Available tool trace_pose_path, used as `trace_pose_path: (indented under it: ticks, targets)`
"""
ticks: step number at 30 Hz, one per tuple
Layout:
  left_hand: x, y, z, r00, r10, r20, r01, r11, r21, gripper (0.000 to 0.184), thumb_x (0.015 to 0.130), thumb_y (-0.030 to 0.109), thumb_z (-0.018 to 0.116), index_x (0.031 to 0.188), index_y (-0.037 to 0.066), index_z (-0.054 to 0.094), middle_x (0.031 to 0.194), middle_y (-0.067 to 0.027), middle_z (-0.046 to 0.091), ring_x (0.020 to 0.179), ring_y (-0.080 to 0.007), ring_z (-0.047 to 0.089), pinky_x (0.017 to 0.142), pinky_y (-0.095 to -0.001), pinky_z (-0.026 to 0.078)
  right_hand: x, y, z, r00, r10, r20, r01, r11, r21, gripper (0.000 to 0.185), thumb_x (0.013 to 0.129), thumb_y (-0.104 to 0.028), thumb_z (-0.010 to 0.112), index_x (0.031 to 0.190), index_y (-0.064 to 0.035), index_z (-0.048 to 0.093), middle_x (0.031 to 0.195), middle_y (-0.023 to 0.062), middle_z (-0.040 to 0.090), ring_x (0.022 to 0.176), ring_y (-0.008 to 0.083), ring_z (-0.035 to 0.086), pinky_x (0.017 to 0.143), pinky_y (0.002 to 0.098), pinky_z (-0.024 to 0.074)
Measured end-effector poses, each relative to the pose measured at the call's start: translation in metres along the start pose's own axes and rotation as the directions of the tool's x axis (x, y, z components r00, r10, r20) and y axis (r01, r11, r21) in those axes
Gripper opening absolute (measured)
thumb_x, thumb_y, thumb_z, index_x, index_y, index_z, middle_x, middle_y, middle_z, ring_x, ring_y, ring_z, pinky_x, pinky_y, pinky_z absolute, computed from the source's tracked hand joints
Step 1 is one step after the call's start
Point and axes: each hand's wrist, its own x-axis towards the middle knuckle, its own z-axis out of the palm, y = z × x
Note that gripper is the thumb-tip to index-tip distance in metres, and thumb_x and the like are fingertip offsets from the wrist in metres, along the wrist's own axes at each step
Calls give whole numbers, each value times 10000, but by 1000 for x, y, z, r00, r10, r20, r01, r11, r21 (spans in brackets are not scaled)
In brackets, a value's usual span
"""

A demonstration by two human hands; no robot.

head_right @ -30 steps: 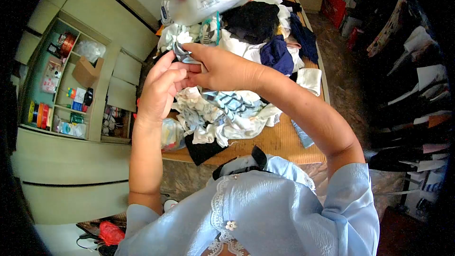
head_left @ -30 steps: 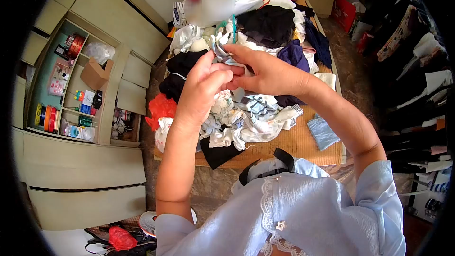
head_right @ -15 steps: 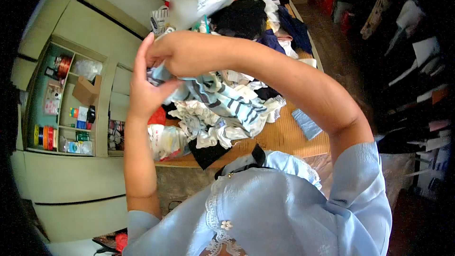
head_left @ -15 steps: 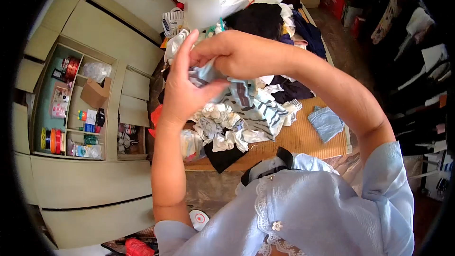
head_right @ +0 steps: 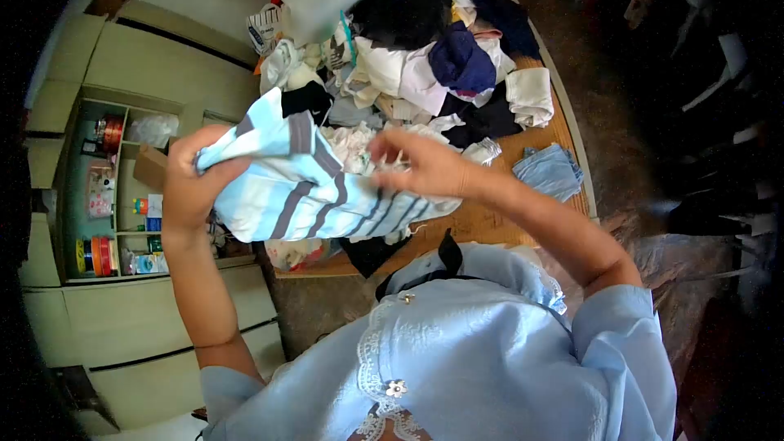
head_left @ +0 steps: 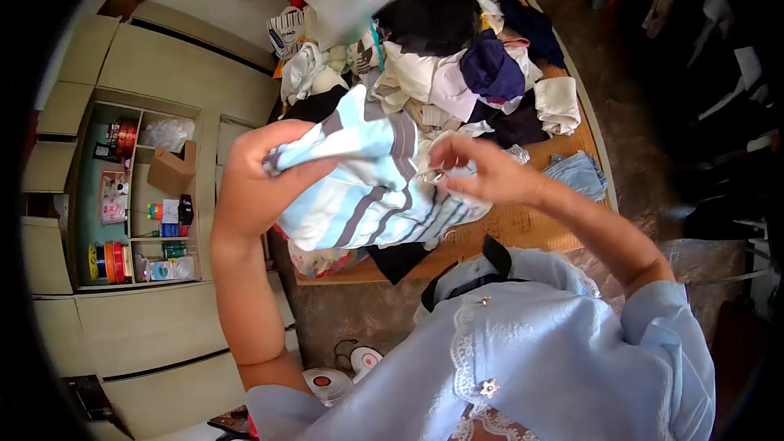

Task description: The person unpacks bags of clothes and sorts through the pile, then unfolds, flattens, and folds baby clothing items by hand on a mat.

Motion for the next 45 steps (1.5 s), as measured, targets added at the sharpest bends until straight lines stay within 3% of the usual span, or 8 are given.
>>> trace_pose_path:
  ticks: [3,11,20,24,31,35,39,45]
  targets:
    - [-3,1,-13,991,131,-1,-128,970,207,242,645,-1,693,871,-23,609,808,-56,608,724,-100,548,652,-239,435,-14,20,33,982,-165,92,187,922,-339,422,729,-231,663,1070,-40,504,915,128,565,904,281,534,803,363,424]
    - [-21,-26,-62,957,267,111,-284,940,189,307,552,61,714,826,-18,600,792,-90,599,684,-170,551,637,-258,424,0,49,59,985,23,-169,-65,967,-246,559,718,-175,676,1209,-93,423,1030,162,476,970,306,475,862,373,380]
    - [-31,-60,-59,934,51,-353,-59,998,-12,354,677,103,670,980,-59,584,976,-120,600,864,-175,564,802,-303,425,-30,44,69,926,-359,-116,302,891,-338,157,735,-75,569,833,-26,456,748,132,519,688,318,539,622,395,442]
    - [-25,-64,-60,947,69,-315,-101,991,-85,359,702,106,625,1001,-85,573,1017,-144,591,883,-192,565,818,-306,424,-57,36,86,999,51,2,-51,995,-83,231,783,-126,570,962,-34,457,771,147,526,697,343,546,623,401,454]
    - [-28,-66,-77,982,106,-159,-108,994,-6,275,676,96,604,896,-70,601,945,-161,606,832,-204,576,758,-304,445,-59,31,68,988,153,25,-153,988,2,217,783,-110,541,966,-22,463,852,198,526,766,349,553,665,416,441]
    - [-37,-85,-82,951,-46,-306,56,998,23,370,660,75,614,1003,-58,573,961,-107,600,860,-165,564,793,-288,429,-59,39,51,944,311,108,-280,930,-238,271,761,-89,558,1013,-44,469,854,167,539,725,334,571,658,372,473]
    - [-40,-101,-81,928,-67,-365,7,987,-163,357,717,89,602,1043,-43,539,961,-99,582,856,-175,563,754,-282,449,-44,28,15,979,-102,-176,35,937,-346,279,689,-20,586,949,-72,499,876,122,512,812,315,547,673,368,468]
    - [-47,-64,-33,990,41,-137,-76,962,-262,224,772,215,585,825,-1,616,852,-135,605,649,-193,562,586,-295,471,-86,15,-33,997,3,75,33,879,-475,241,665,11,606,876,-74,527,833,110,514,753,293,548,640,338,462]
